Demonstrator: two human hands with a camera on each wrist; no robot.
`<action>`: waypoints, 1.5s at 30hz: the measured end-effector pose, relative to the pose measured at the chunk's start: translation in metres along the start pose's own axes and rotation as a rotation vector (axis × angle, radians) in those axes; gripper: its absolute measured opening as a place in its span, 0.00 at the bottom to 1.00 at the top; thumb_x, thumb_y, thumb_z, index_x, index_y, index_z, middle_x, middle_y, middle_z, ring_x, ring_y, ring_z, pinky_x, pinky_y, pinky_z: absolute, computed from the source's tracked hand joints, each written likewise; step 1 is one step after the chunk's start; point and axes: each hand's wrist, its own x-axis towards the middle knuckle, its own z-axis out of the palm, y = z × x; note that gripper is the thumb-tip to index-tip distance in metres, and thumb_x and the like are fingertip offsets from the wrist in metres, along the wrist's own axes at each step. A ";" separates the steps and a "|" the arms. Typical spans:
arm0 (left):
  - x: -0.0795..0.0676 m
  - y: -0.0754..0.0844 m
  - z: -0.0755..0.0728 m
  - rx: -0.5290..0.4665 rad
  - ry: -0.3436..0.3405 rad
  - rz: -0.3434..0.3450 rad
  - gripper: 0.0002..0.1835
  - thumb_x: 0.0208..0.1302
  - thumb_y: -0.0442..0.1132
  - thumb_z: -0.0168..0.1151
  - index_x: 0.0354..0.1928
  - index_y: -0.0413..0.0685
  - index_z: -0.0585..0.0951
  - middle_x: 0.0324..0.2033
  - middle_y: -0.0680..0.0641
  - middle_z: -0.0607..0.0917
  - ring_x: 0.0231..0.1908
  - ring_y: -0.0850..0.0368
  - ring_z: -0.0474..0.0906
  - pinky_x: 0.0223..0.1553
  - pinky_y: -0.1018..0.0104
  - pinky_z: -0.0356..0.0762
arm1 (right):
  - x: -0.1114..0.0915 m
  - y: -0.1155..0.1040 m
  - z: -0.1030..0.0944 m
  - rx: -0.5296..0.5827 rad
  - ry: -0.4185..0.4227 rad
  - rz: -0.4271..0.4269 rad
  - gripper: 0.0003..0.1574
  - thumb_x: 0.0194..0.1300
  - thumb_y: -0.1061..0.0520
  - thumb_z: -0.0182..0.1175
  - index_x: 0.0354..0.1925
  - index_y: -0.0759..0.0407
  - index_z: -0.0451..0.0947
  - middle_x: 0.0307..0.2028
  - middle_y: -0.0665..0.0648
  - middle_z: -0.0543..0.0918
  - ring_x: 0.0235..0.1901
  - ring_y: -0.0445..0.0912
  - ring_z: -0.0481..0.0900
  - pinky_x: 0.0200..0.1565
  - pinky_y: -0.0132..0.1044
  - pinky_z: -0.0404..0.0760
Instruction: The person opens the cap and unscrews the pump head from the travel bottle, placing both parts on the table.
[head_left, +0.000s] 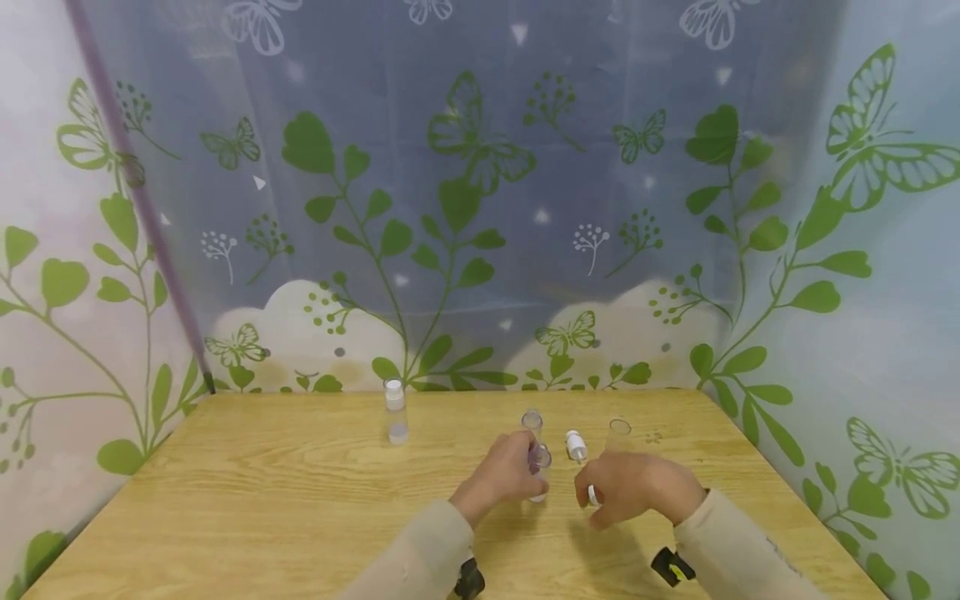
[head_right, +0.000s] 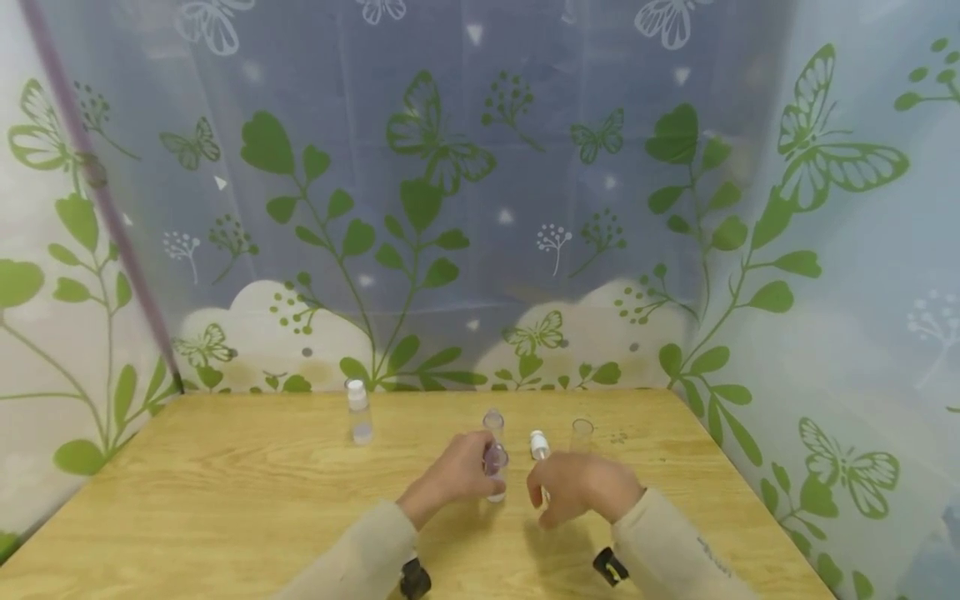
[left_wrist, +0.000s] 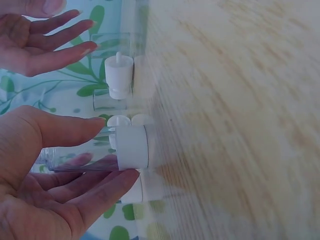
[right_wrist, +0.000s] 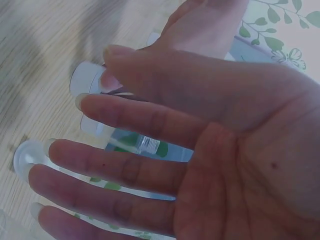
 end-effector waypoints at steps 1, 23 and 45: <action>0.000 0.000 0.000 0.005 0.001 -0.003 0.16 0.49 0.32 0.78 0.32 0.45 0.76 0.25 0.54 0.76 0.27 0.61 0.69 0.28 0.71 0.70 | 0.000 -0.002 0.000 0.000 -0.002 -0.005 0.13 0.62 0.57 0.72 0.45 0.53 0.85 0.40 0.52 0.85 0.37 0.41 0.80 0.43 0.40 0.81; -0.031 -0.015 -0.036 -0.041 -0.034 -0.034 0.31 0.52 0.35 0.79 0.58 0.31 0.79 0.47 0.36 0.87 0.48 0.41 0.83 0.48 0.48 0.84 | 0.004 -0.032 0.012 0.027 -0.067 -0.070 0.10 0.66 0.56 0.68 0.46 0.50 0.85 0.42 0.52 0.86 0.37 0.39 0.81 0.42 0.36 0.81; -0.064 -0.081 -0.094 0.008 0.120 -0.070 0.22 0.51 0.34 0.78 0.47 0.33 0.83 0.42 0.40 0.87 0.44 0.44 0.85 0.48 0.49 0.84 | 0.009 -0.042 0.018 0.096 -0.033 -0.122 0.11 0.66 0.57 0.69 0.47 0.48 0.84 0.42 0.50 0.86 0.37 0.36 0.80 0.42 0.34 0.80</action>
